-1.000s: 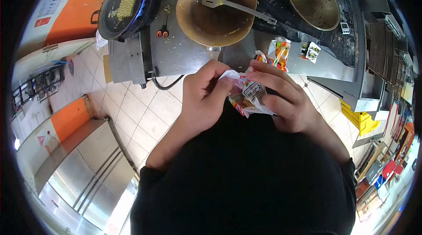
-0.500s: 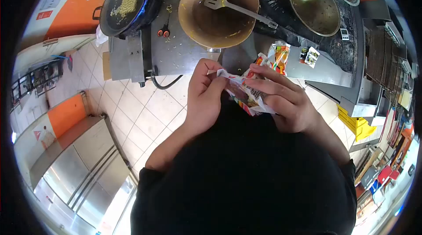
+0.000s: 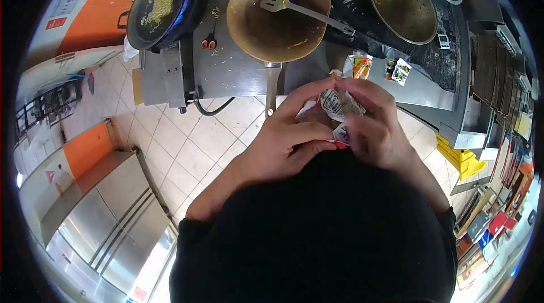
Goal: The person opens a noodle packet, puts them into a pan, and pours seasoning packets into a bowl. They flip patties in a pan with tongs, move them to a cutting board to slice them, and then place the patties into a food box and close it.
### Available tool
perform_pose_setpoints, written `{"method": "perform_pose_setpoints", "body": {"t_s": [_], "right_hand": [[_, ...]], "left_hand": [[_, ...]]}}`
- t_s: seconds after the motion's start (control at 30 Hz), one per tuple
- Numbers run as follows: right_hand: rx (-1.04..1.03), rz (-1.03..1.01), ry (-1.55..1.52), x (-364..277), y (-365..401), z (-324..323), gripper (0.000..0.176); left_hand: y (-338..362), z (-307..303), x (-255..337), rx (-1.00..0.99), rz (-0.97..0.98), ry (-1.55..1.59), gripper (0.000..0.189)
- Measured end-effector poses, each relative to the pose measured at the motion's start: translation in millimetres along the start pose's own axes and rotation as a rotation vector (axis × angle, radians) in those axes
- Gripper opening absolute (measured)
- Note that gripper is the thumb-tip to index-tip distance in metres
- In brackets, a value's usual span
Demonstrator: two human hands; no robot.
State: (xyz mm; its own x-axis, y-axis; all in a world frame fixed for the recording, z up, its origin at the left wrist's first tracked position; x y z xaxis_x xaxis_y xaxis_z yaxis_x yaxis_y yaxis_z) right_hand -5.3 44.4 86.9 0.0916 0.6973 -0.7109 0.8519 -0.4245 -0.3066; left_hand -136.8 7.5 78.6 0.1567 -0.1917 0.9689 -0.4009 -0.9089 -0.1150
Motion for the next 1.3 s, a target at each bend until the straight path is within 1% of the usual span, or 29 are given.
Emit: {"method": "perform_pose_setpoints", "body": {"t_s": [0.07,0.13,0.17,0.2,0.27,0.3,0.37,0.4,0.47,0.5,0.6,0.63,0.67,0.7,0.73,0.8,0.83,0.87,0.9,0.93,0.97,1.0,1.03,1.07,1.1,1.13,1.2,1.23,1.3], "right_hand": [[-0.001,-0.028,0.028,-15.6,-9.5,-20.1,0.045],[-0.257,0.158,0.077,-14.5,-15.9,-16.7,0.032],[-0.248,0.143,0.082,-16.2,-14.1,-18.1,0.024],[-0.243,0.148,0.085,-15.2,-11.8,-20.4,0.024],[-0.215,0.13,-0.026,-13.8,-8.4,-27.7,0.021],[-0.214,0.13,-0.021,-14.6,-6.2,-27.2,0.021],[-0.027,0.179,-0.209,-8.5,5.1,-33.5,0.018],[-0.029,0.181,-0.209,-5.5,10.2,-26.4,0.018],[0.201,0.256,-0.371,11.1,26.8,-30.1,0.015],[0.237,0.266,-0.397,13.7,28.4,-32.6,0.011],[0.149,0.251,-0.271,4.4,19.7,-32.0,0.011],[0.155,0.253,-0.27,3.1,20.3,-30.4,0.011],[0.224,0.322,-0.391,10.5,25.2,-30.6,0.013],[0.294,0.39,-0.513,18.3,29.9,-29.8,0.014],[0.299,0.389,-0.51,17.9,28.0,-28.4,0.014],[0.34,0.333,-0.668,17.1,23.8,-24.5,0.015],[0.28,0.246,-0.639,12.1,17.4,-25.0,0.017],[0.224,0.16,-0.603,6.1,12.2,-27.2,0.019],[0.263,0.178,-0.621,1.6,9.5,-32.2,0.026],[0.282,0.185,-0.606,2.2,11.2,-41.4,0.026],[0.24,0.168,-0.325,-3.7,11.4,-51.8,0.037],[0.192,0.154,-0.05,-10.0,10.2,-58.8,0.048],[0.203,0.163,-0.05,-7.0,8.0,-71.8,0.048],[0.038,0.112,0.122,-13.1,-2.0,-74.6,0.051],[-0.13,0.058,0.293,-20.6,-8.0,-71.4,0.054],[-0.123,0.063,0.296,-25.5,-12.4,-78.5,0.054],[-0.38,0.148,0.326,-21.9,-21.9,-60.8,0.045],[-0.434,0.186,0.269,-15.7,-20.9,-53.7,0.041],[-0.452,0.204,0.201,-11.5,-19.9,-40.0,0.043]], "left_hand": [[-2.4,2.1,1.8,-0.047,-0.022,0.016,0.017],[-6.6,0.5,9.7,-0.058,-0.013,-0.012,0.017],[-8.3,0.4,12.7,-0.065,-0.003,-0.044,0.016],[-9.4,0.2,12.7,-0.071,0.001,-0.043,0.016],[-12.0,6.8,24.4,-0.157,0.132,-0.1,0.016],[-12.6,7.3,23.9,-0.158,0.137,-0.1,0.016],[-10.3,11.0,23.0,-0.153,0.188,-0.004,0.018],[-9.3,15.3,21.1,-0.152,0.188,-0.002,0.018],[-8.3,13.8,17.9,-0.053,0.206,0.11,0.018],[-9.2,11.6,17.2,-0.056,0.205,0.114,0.018],[-9.8,9.7,13.0,-0.087,0.174,0.027,0.029],[-9.0,7.4,5.3,-0.043,0.134,0.074,0.043],[-8.9,5.4,-3.6,0.001,0.098,0.118,0.058],[-9.5,8.7,-17.5,0.019,0.065,0.316,0.104],[-12.6,10.4,-22.0,0.014,0.068,0.315,0.104],[-18.8,4.9,-36.3,0.073,-0.029,0.132,0.132],[-24.8,11.8,-43.3,-0.088,-0.079,0.13,0.146],[-28.7,18.7,-50.9,-0.136,-0.118,0.396,0.14],[-30.0,19.8,-59.0,-0.091,-0.178,0.561,0.138],[-30.4,21.9,-67.1,-0.05,-0.245,0.725,0.137],[-32.6,21.9,-67.5,-0.07,-0.246,0.725,0.137],[-35.8,18.5,-56.3,-0.145,-0.14,0.487,0.134],[-37.5,18.0,-44.4,-0.216,-0.031,0.25,0.131],[-37.9,22.5,-31.7,-0.282,0.081,0.013,0.128],[-38.8,26.2,-35.9,-0.29,-0.035,0.206,0.12],[-42.2,26.4,-33.0,-0.298,-0.033,0.204,0.12],[-45.7,31.0,-27.9,-0.402,-0.024,0.257,0.115],[-47.1,31.3,-21.8,-0.421,0.027,0.249,0.111],[-44.8,31.9,-23.5,-0.448,0.004,0.25,0.11]]}}
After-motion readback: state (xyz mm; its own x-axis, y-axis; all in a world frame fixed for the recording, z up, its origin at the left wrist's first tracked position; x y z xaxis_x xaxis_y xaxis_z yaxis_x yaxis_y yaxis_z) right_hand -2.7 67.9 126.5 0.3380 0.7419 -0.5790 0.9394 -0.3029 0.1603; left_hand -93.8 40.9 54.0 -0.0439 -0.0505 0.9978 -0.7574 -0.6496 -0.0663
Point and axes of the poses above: each hand's wrist, its own y-axis away from the middle knuckle, its own z-axis out of the palm, x = y × z, the point moved 9 cm from there along -y, towards the middle knuckle, and after that the axes turned 11 degrees about -x, right-handed, at the moved point
